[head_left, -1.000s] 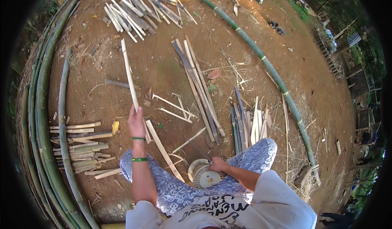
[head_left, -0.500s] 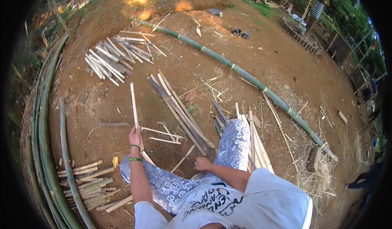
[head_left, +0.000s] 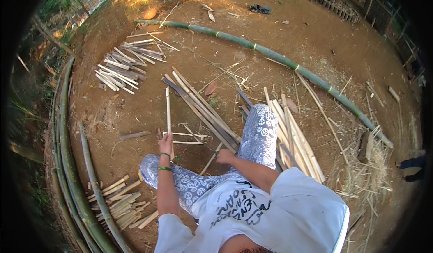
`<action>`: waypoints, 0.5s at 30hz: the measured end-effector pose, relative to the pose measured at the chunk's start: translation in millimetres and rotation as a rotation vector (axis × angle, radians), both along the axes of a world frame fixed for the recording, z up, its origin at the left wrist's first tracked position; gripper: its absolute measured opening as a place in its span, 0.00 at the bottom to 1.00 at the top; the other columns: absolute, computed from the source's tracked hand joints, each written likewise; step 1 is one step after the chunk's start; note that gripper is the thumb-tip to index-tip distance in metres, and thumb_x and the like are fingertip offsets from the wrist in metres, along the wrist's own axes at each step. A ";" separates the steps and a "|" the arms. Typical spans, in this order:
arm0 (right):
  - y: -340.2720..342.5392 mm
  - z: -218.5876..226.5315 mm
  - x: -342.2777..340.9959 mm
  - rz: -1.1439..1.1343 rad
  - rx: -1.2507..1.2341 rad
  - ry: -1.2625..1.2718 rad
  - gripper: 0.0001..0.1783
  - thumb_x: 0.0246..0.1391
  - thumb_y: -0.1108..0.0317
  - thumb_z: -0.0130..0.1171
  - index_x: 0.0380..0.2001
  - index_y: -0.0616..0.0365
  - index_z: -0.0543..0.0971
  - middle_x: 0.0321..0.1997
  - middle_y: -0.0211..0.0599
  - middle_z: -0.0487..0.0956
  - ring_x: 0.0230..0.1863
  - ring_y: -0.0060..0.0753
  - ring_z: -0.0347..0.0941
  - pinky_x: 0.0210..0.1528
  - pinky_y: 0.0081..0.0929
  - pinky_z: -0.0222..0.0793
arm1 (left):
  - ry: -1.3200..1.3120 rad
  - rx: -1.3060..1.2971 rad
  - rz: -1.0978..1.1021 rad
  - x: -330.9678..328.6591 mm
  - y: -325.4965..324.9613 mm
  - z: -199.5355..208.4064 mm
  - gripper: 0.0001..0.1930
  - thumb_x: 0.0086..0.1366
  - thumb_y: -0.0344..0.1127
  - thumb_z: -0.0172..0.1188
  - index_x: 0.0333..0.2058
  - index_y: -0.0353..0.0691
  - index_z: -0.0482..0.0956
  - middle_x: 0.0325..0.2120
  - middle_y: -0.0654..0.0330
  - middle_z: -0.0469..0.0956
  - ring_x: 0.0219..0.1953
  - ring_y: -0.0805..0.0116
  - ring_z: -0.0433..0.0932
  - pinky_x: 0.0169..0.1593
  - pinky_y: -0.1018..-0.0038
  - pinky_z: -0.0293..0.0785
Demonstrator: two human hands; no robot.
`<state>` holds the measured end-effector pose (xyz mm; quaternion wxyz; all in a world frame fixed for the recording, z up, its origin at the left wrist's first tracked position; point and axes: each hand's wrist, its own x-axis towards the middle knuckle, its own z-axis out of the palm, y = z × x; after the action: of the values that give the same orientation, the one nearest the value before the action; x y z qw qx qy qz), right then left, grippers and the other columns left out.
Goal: The person sits on the ground and uses a large knife to split long bamboo poles into thin strips. They repeatedly strike the bamboo with the knife to separate it into uniform slats, which are then placed in a pile.
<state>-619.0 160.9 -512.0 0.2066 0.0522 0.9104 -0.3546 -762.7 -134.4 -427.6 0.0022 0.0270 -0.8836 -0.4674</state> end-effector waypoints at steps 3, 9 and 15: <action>13.7 -48.5 0.3 -0.010 -0.017 0.023 0.20 0.39 0.59 0.62 0.29 0.67 0.85 0.33 0.58 0.84 0.39 0.52 0.83 0.43 0.43 0.79 | -0.080 0.046 -0.066 11.8 58.7 13.0 0.33 0.70 0.54 0.56 0.59 0.27 0.72 0.49 0.48 0.81 0.54 0.60 0.77 0.59 0.69 0.69; 3.8 -18.2 -27.7 0.075 -0.024 -0.201 0.18 0.38 0.65 0.61 0.34 0.62 0.86 0.40 0.52 0.84 0.42 0.54 0.82 0.43 0.45 0.78 | -0.318 0.275 0.224 28.5 85.2 -11.9 0.31 0.71 0.54 0.54 0.61 0.34 0.72 0.55 0.53 0.78 0.56 0.64 0.75 0.58 0.70 0.69; 45.2 -27.7 -58.6 0.064 -0.001 -0.314 0.22 0.36 0.65 0.61 0.38 0.63 0.86 0.46 0.56 0.83 0.50 0.51 0.81 0.50 0.41 0.76 | -0.251 0.135 0.090 -5.5 157.6 17.4 0.29 0.70 0.51 0.56 0.60 0.35 0.74 0.53 0.52 0.79 0.55 0.62 0.76 0.58 0.69 0.69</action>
<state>-677.6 206.1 -539.7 0.3574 0.0778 0.8680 -0.3358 -768.3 23.1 -410.2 -0.0892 0.1250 -0.8413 -0.5182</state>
